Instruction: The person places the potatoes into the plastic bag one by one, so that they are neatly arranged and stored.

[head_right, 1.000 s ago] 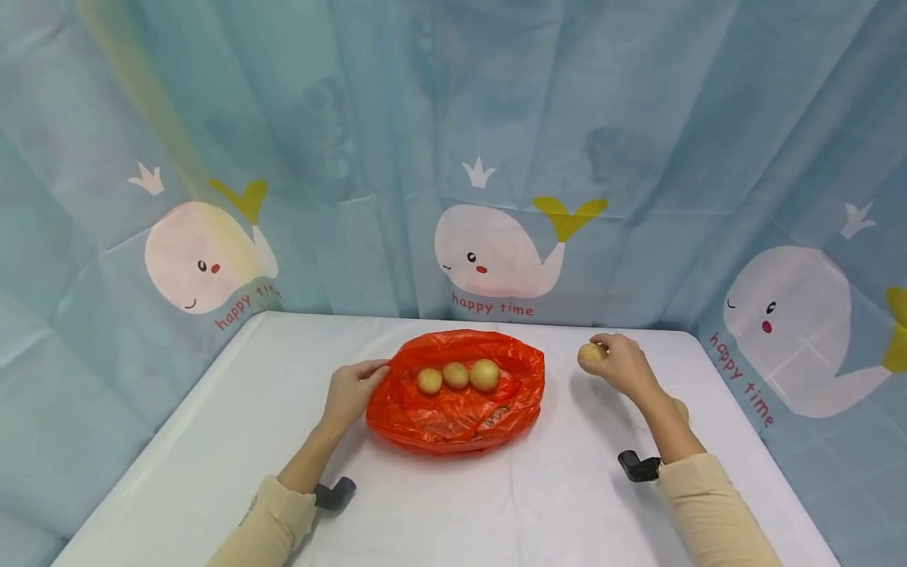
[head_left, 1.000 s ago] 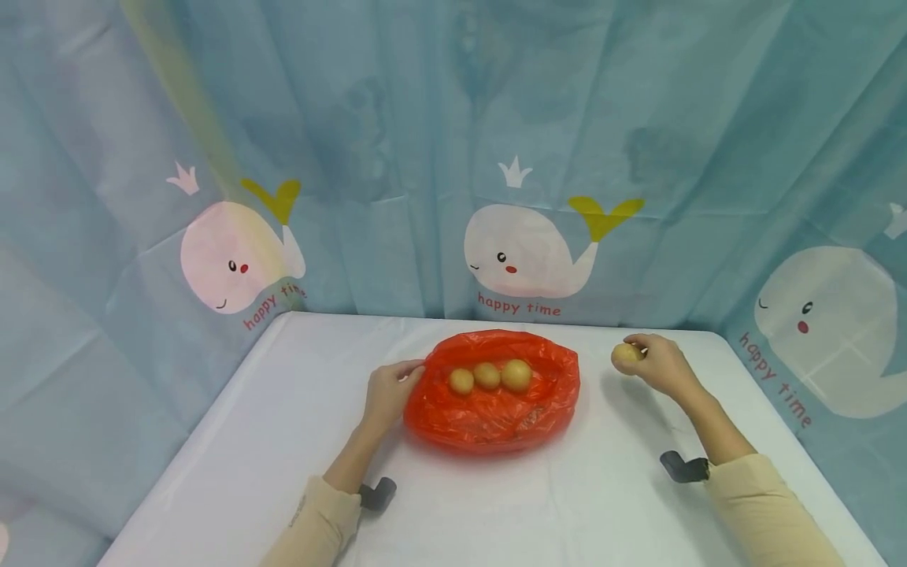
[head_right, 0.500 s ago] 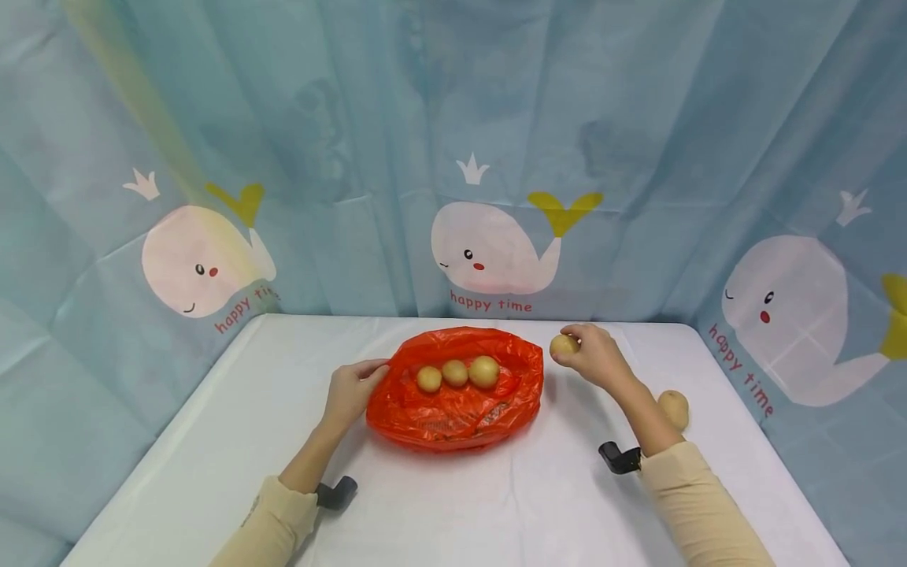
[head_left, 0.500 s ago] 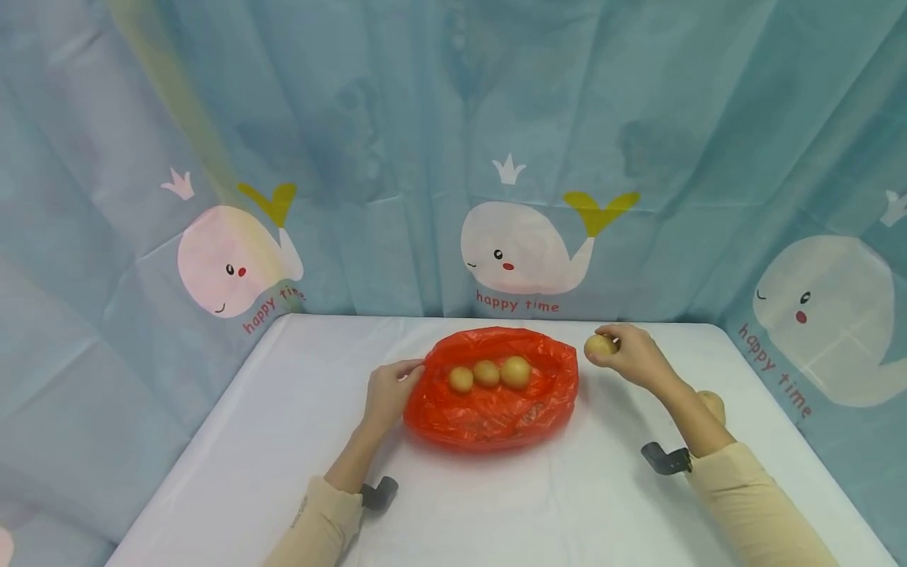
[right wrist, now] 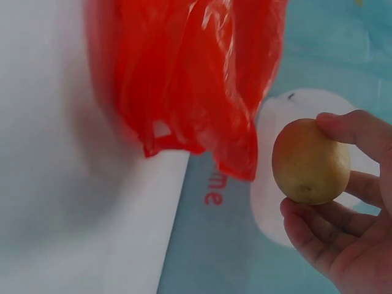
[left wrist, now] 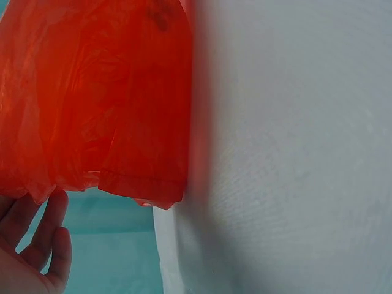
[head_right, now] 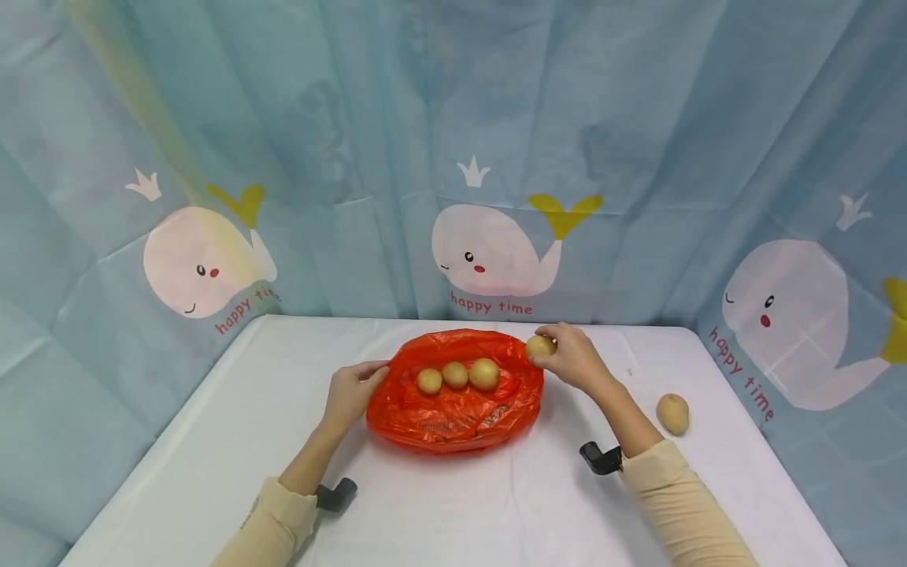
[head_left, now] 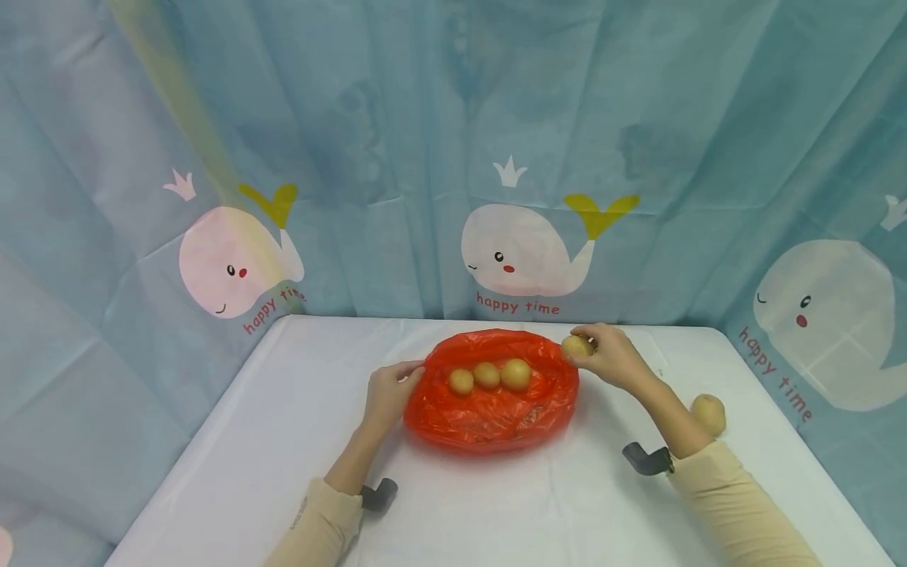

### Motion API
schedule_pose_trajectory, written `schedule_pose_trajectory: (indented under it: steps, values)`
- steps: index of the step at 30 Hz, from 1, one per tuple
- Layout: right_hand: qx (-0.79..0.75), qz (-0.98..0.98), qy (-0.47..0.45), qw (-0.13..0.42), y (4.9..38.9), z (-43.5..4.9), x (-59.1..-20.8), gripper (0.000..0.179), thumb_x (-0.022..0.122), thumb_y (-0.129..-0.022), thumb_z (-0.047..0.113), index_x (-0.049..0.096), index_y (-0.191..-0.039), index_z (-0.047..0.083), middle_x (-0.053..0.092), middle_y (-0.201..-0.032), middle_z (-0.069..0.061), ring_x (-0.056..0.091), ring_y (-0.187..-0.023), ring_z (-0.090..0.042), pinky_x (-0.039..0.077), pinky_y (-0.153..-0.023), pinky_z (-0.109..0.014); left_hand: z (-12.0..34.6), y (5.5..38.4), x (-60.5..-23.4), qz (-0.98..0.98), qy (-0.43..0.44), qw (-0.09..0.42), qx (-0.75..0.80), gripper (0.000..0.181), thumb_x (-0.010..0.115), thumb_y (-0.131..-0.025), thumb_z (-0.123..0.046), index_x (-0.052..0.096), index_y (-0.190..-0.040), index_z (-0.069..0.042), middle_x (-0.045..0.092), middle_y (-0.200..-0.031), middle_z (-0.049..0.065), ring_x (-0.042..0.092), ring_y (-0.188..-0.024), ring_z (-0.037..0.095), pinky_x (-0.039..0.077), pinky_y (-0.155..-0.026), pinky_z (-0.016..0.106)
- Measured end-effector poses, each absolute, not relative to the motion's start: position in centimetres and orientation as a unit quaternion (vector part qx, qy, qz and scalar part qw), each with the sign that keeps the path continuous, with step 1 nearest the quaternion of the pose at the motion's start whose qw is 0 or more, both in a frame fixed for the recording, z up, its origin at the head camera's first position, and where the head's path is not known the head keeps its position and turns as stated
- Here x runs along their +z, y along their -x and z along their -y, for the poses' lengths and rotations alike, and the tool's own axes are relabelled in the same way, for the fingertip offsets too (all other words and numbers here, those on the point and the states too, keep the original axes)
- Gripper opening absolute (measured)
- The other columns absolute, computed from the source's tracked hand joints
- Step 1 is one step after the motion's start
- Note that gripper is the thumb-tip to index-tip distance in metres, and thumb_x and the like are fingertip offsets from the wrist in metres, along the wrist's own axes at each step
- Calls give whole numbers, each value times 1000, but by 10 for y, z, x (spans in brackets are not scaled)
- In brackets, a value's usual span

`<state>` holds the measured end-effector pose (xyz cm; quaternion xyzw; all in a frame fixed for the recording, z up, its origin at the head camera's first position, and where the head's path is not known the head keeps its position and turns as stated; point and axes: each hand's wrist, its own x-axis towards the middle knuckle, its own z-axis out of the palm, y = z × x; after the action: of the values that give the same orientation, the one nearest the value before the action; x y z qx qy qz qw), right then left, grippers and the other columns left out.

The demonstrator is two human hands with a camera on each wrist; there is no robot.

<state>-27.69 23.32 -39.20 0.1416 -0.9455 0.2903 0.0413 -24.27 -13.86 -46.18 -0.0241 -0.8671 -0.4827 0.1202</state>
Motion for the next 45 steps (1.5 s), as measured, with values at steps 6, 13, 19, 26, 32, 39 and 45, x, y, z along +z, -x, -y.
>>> schedule_pose_trajectory:
  steps: [6, 13, 19, 26, 32, 39, 45]
  values:
    - [297, 943, -150, 28, 277, -218, -391, 47, 73, -84, 22, 62, -123, -2, 65, -109, -18, 60, -90, -27, 59, -75, -38, 139, 243, -461, 866, 25, 128, -482, 26, 63, -95, -26, 74, -112, -10, 74, -110, 9, 64, -115, 30, 50, -100, 52]
    - [306, 937, -164, 19, 278, -202, -392, 46, 75, -82, 21, 64, -121, -1, 66, -109, -16, 59, -91, -26, 58, -77, -38, 139, 241, -462, 867, 16, 119, -484, 27, 62, -95, -29, 74, -113, -12, 74, -111, 7, 64, -117, 28, 51, -100, 50]
    - [316, 933, -171, 9, 280, -189, -392, 40, 75, -83, 19, 66, -119, 3, 66, -106, -12, 57, -91, -24, 58, -77, -36, 139, 241, -461, 865, 15, 116, -488, 27, 62, -95, -29, 74, -113, -12, 74, -112, 7, 63, -117, 28, 50, -101, 51]
    - [319, 930, -183, 2, 277, -172, -391, 43, 76, -82, 21, 66, -120, 3, 66, -109, -13, 58, -95, -25, 58, -82, -39, 138, 241, -461, 865, 14, 117, -488, 27, 62, -95, -29, 74, -113, -12, 74, -111, 6, 63, -117, 28, 50, -101, 51]
    - [324, 927, -185, -18, 276, -159, -393, 43, 76, -82, 21, 65, -120, 3, 66, -110, -11, 58, -96, -24, 58, -83, -39, 138, 241, -461, 865, 8, 111, -489, 27, 62, -95, -29, 73, -114, -12, 74, -113, 7, 63, -118, 28, 50, -101, 50]
    - [325, 922, -211, -22, 276, -146, -399, 43, 78, -81, 20, 66, -119, 5, 67, -111, -8, 58, -98, -22, 56, -85, -40, 138, 242, -463, 864, 4, 107, -493, 28, 62, -95, -30, 73, -115, -13, 73, -114, 6, 63, -118, 28, 50, -100, 50]
    - [317, 924, -211, -35, 270, -135, -400, 47, 76, -82, 23, 63, -125, 8, 66, -118, -5, 57, -106, -22, 55, -90, -42, 138, 242, -463, 864, 6, 109, -492, 28, 62, -95, -30, 73, -115, -13, 74, -113, 6, 63, -118, 28, 50, -100, 51]
